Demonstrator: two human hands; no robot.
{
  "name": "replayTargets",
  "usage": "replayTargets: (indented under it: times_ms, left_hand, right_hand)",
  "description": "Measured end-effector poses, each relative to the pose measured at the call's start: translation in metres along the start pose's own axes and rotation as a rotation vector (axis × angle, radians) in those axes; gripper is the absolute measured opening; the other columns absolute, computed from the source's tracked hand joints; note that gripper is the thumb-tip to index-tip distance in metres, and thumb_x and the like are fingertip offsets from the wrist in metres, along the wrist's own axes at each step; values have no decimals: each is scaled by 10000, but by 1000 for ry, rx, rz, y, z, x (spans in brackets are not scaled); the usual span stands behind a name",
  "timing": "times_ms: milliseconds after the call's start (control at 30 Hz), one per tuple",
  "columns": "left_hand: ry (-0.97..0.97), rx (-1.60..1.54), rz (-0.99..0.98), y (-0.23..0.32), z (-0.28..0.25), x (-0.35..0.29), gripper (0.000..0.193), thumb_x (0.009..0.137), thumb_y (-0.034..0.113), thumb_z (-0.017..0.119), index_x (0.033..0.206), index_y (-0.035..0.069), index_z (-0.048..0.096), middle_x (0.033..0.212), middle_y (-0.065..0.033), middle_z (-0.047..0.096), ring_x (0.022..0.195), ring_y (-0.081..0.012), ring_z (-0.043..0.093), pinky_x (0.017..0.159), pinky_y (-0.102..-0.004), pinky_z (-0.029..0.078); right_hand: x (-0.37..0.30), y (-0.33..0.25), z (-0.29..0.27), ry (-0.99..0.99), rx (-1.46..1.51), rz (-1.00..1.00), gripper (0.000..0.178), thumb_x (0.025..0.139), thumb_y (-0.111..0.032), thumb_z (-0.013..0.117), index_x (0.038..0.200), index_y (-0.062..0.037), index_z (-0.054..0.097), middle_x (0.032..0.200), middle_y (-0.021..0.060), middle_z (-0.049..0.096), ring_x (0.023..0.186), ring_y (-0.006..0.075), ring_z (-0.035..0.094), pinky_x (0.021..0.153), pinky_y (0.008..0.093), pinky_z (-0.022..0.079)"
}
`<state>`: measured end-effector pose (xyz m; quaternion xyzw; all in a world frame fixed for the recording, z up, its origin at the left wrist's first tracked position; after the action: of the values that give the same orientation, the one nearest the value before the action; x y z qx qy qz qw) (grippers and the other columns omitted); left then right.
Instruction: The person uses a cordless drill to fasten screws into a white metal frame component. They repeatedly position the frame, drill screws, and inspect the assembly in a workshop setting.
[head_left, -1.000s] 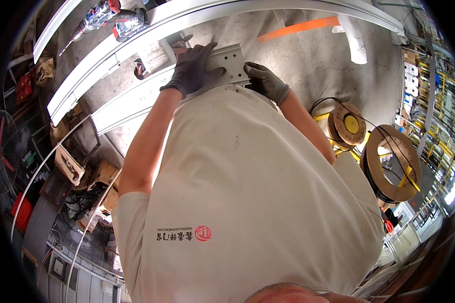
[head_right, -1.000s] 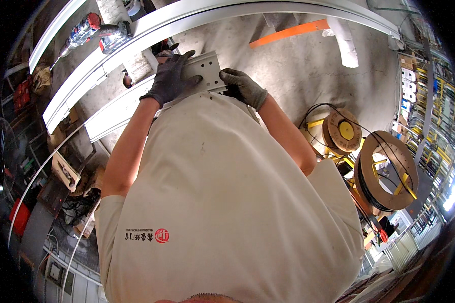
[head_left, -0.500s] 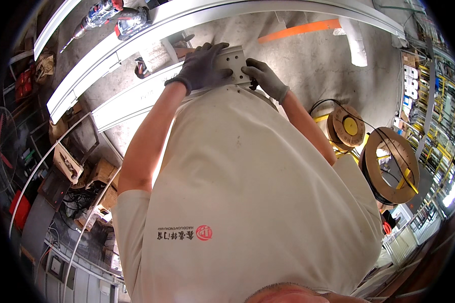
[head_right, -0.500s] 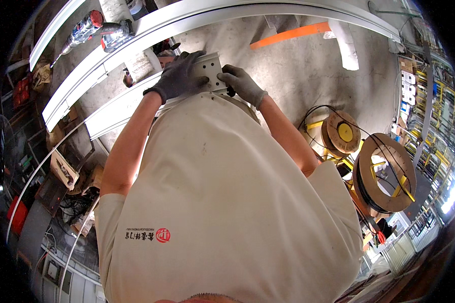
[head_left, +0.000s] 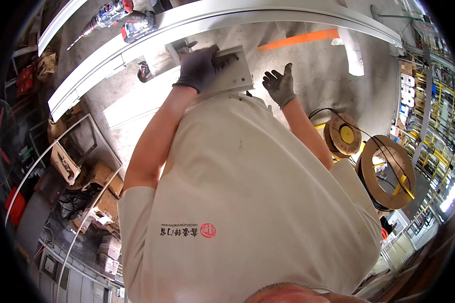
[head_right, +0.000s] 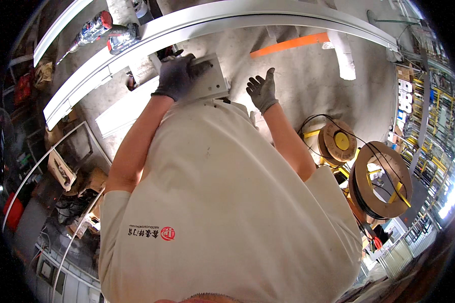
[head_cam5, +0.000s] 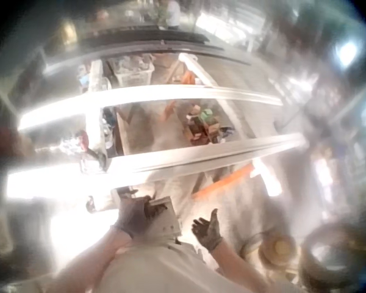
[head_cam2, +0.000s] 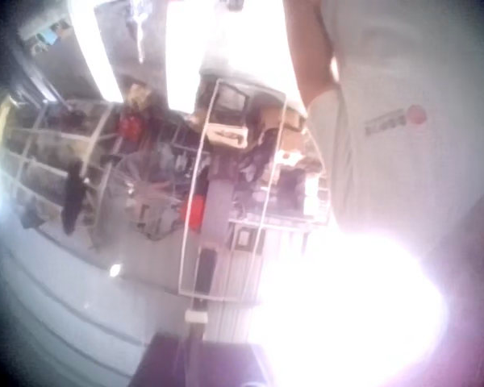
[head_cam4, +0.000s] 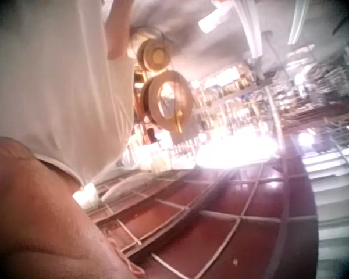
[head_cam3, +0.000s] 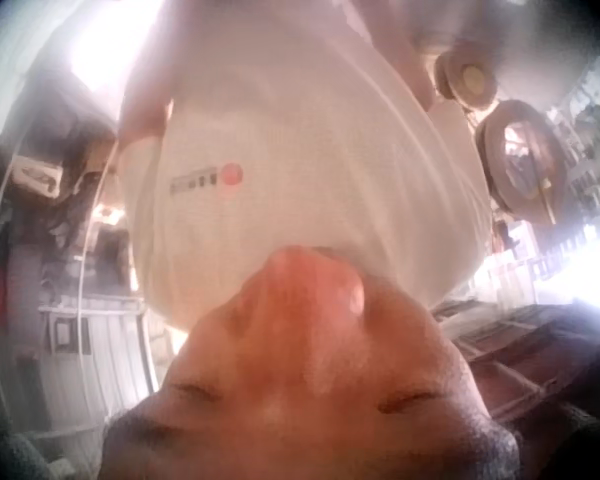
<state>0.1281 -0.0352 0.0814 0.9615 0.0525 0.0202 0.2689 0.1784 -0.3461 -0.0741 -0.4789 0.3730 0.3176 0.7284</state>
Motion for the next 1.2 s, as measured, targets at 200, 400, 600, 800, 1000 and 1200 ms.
replayTargets:
  times_ms: [200, 400, 600, 800, 1000, 1200]
  left_hand:
    - [140, -213, -186, 12, -55, 30, 687, 920, 750, 574, 963, 80, 718, 775, -126, 733, 769, -361, 722, 705, -473, 547]
    - [416, -211, -129, 52, -109, 36, 697, 948, 734, 560, 968, 61, 742, 704, -136, 714, 704, -357, 720, 638, -470, 541]
    - [596, -336, -86, 58, -165, 23, 601, 982, 571, 679, 1023, -20, 778, 650, -162, 652, 547, -233, 577, 608, -346, 508]
    - [568, -240, -185, 79, -220, 8, 553, 981, 566, 680, 1094, 35, 785, 573, -114, 604, 493, -181, 542, 543, -329, 472]
    - [658, -112, -126, 85, -244, -5, 504, 965, 581, 694, 1034, 91, 791, 590, -104, 607, 496, -241, 555, 542, -342, 474]
    - [670, -79, -117, 95, -258, -13, 453, 953, 513, 745, 977, 62, 774, 559, -84, 553, 468, -213, 505, 496, -344, 418]
  right_hand:
    - [-162, -14, 124, -674, 207, 106, 1246, 837, -935, 460, 1546, 86, 380, 1530, 212, 489, 1456, 349, 422, 1267, 491, 259]
    - [-255, -39, 192, -907, 187, -190, 1351, 783, -993, 396, 1636, 36, 206, 1688, 157, 296, 1565, 298, 266, 1304, 447, 163]
    - [-229, -48, 187, -658, 146, -315, 1258, 811, -972, 399, 1590, 14, 334, 1573, 136, 463, 1440, 253, 425, 1235, 432, 281]
    - [-277, -48, 209, -1079, -52, -377, 1361, 758, -1007, 365, 1676, -36, 106, 1728, 137, 211, 1593, 296, 206, 1313, 492, 96]
    - [-295, -51, 213, -1340, 20, -476, 1349, 769, -998, 346, 1670, -21, 111, 1728, 142, 204, 1583, 304, 231, 1309, 534, 112]
    - [-304, -54, 222, -1234, 11, -508, 1420, 740, -1016, 364, 1660, 20, 54, 1746, 147, 108, 1589, 323, 205, 1305, 538, 135]
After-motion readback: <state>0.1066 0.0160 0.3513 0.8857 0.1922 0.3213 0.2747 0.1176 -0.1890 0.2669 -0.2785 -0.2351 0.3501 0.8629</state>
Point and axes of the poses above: each hand's wrist, its own x-axis towards the middle knuckle, its own z-axis out of the palm, y = z × x, the point moved 6 cm from there along x, towards the middle knuckle
